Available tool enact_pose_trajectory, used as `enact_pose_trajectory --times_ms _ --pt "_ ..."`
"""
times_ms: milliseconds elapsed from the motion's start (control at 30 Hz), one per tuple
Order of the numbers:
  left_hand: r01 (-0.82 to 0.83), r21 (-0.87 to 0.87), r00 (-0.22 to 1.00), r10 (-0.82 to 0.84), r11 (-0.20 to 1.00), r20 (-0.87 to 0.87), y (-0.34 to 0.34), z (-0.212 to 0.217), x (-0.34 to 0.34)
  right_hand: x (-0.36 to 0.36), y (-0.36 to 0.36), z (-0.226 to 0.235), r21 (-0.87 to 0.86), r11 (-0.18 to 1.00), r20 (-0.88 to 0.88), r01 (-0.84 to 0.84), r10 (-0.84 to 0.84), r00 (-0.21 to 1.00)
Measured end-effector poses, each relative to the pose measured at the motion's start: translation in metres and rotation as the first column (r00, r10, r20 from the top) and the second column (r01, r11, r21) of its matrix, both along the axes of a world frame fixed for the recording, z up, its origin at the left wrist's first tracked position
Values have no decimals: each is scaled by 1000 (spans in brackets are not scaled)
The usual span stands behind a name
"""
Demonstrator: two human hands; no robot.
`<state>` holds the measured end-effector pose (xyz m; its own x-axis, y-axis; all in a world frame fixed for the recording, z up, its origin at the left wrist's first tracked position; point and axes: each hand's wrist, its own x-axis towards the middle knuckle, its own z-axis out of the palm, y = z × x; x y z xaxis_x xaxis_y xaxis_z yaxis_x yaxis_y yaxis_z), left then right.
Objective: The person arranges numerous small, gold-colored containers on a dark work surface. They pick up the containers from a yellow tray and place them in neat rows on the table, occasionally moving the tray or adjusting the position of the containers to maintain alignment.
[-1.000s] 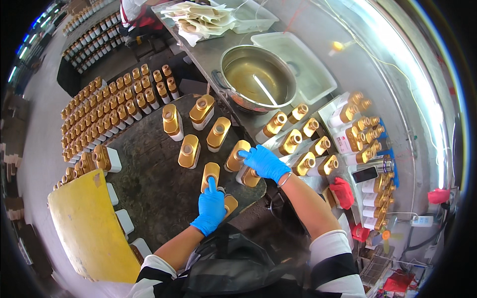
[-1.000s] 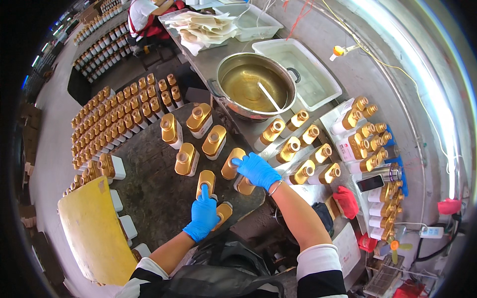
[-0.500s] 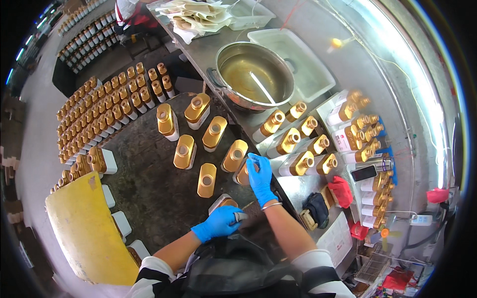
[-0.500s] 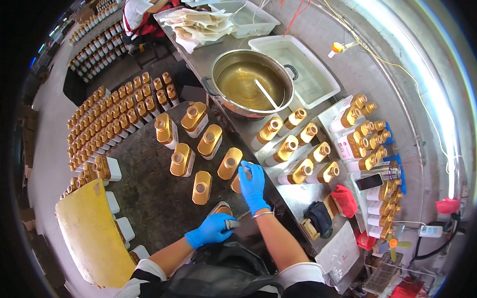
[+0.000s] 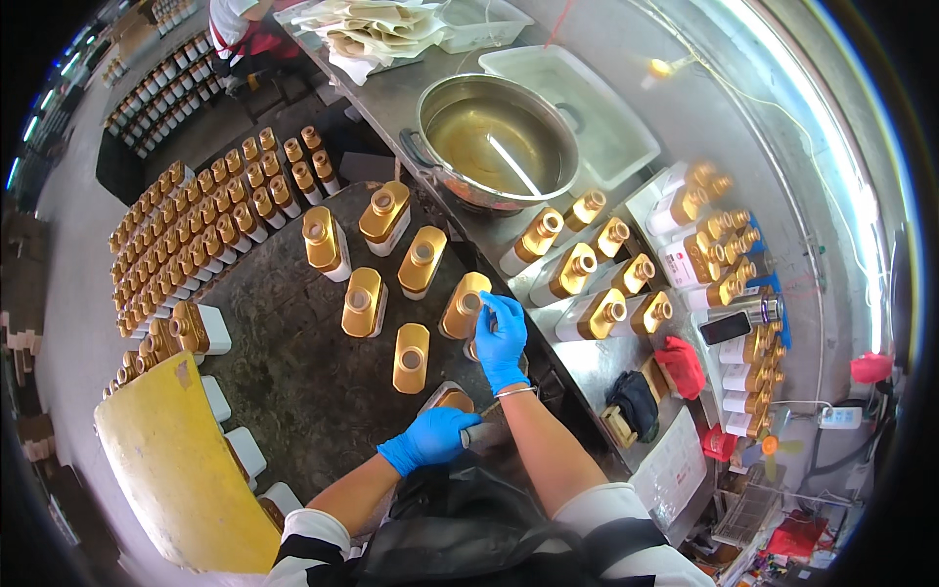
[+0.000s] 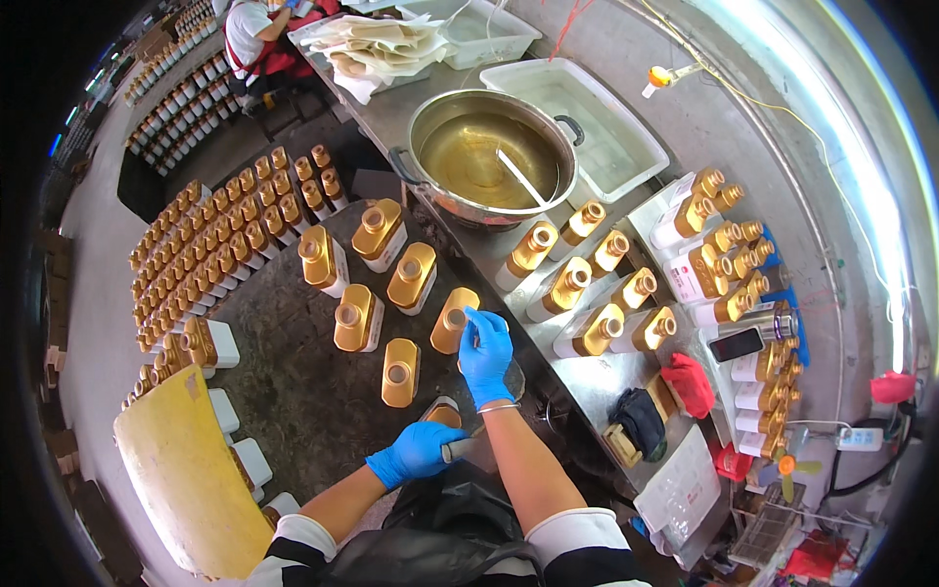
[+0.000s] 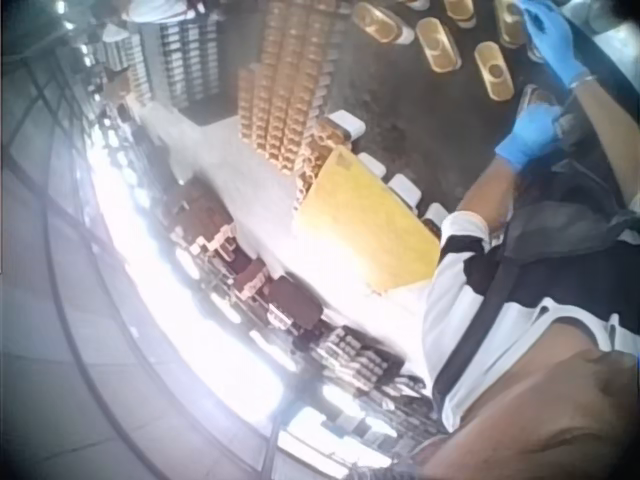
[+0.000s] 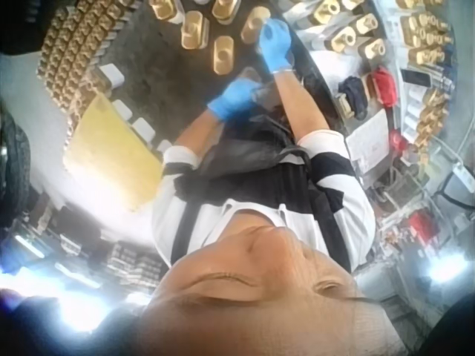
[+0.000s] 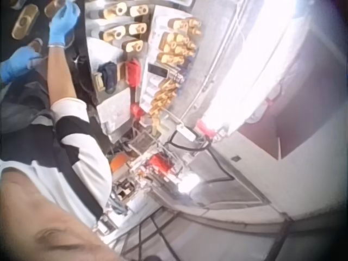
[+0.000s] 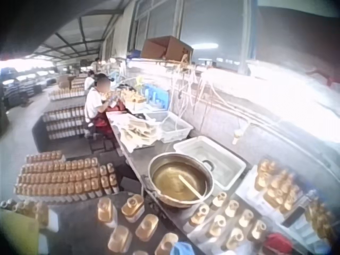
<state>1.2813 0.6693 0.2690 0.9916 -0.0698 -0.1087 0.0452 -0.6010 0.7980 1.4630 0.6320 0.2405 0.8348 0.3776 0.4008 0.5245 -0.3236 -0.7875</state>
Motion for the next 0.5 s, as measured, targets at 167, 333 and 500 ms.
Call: enact_pose_trajectory --times_ms 167,333,500 --pt "-131 214 903 27 968 428 7 -2 3 8 -5 14 -121 990 250 -76 104 963" --pt "-84 336 923 -54 938 381 17 20 -6 16 -38 23 -506 846 192 -165 297 935" --pt "97 482 957 -215 871 195 30 33 -13 38 -56 40 -683 662 151 -310 543 826"
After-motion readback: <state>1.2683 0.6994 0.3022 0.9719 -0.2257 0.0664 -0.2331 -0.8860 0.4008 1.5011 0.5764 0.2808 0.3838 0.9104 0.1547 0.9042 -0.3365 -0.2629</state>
